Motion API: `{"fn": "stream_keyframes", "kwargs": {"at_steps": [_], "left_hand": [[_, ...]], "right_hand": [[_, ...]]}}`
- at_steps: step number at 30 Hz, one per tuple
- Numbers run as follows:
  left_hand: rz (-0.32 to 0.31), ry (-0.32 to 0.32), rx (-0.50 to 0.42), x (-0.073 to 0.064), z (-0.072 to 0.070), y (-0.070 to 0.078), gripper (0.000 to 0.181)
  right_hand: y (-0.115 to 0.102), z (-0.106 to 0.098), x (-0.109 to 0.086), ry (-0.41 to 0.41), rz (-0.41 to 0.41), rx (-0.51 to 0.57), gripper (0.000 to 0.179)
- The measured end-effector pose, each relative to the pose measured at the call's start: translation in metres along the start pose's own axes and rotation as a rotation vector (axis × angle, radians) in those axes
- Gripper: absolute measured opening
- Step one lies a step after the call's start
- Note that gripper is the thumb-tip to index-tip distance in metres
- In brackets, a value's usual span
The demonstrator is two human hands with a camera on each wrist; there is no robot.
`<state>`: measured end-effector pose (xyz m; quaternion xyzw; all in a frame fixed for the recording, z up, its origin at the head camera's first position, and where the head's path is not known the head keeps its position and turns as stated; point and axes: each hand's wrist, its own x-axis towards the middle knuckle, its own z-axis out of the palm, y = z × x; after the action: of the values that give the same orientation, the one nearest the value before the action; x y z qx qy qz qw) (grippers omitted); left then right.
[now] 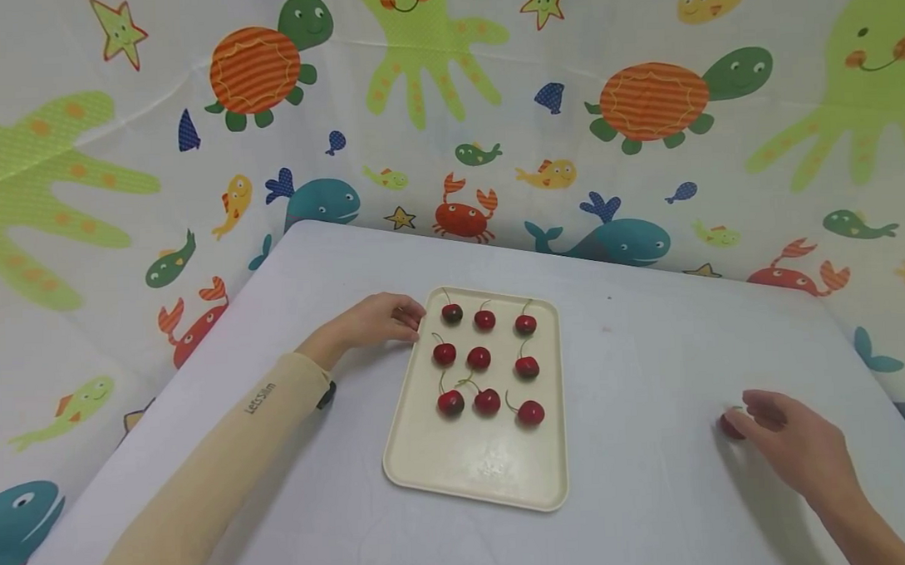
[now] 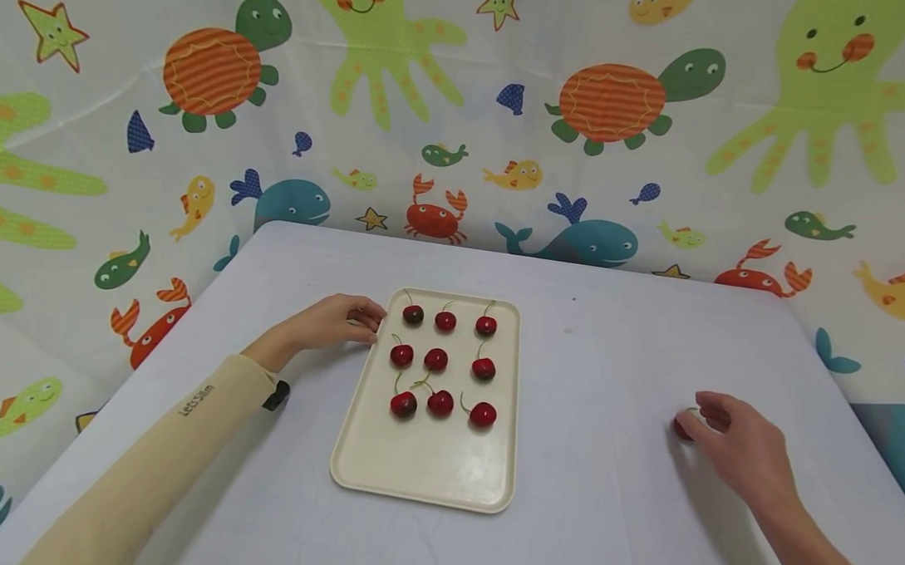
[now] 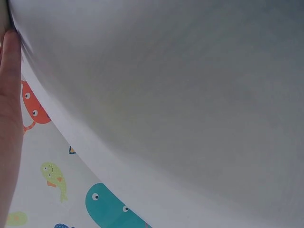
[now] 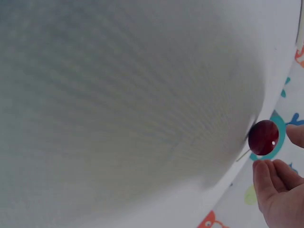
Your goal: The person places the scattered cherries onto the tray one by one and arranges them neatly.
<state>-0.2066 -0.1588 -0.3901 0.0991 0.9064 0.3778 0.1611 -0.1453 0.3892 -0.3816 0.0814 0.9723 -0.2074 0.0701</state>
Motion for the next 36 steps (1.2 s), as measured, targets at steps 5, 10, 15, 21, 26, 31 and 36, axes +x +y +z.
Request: {"fn": "stream_keyframes", "kwargs": {"at_steps": [5, 10, 15, 21, 26, 31, 36], "left_hand": [[0.001, 0.0, -0.002, 0.0, 0.0, 0.0, 0.044], [-0.003, 0.0, 0.003, 0.001, 0.0, 0.0, 0.044], [-0.011, -0.001, 0.004, 0.001, 0.0, 0.0, 0.044], [-0.017, -0.002, 0.004, 0.003, 0.0, -0.001, 0.044], [-0.012, -0.003, 0.003, 0.002, 0.001, 0.0, 0.044], [-0.013, 0.002, 0.003, 0.002, 0.0, 0.0, 0.044], [-0.013, 0.001, 0.0, 0.003, 0.0, -0.002, 0.045]], "right_hand": [[0.005, 0.004, 0.001, 0.0, -0.026, -0.014, 0.075], [0.007, 0.007, 0.002, 0.006, -0.015, -0.027, 0.074], [0.006, 0.009, 0.004, -0.021, 0.006, -0.015, 0.067], [0.005, 0.013, 0.004, -0.027, 0.007, -0.037, 0.061], [0.005, 0.013, 0.004, -0.048, 0.009, -0.048, 0.063], [0.002, 0.011, 0.004, -0.062, -0.007, -0.038, 0.065], [-0.007, 0.008, -0.003, -0.04, -0.072, -0.026, 0.066]]}}
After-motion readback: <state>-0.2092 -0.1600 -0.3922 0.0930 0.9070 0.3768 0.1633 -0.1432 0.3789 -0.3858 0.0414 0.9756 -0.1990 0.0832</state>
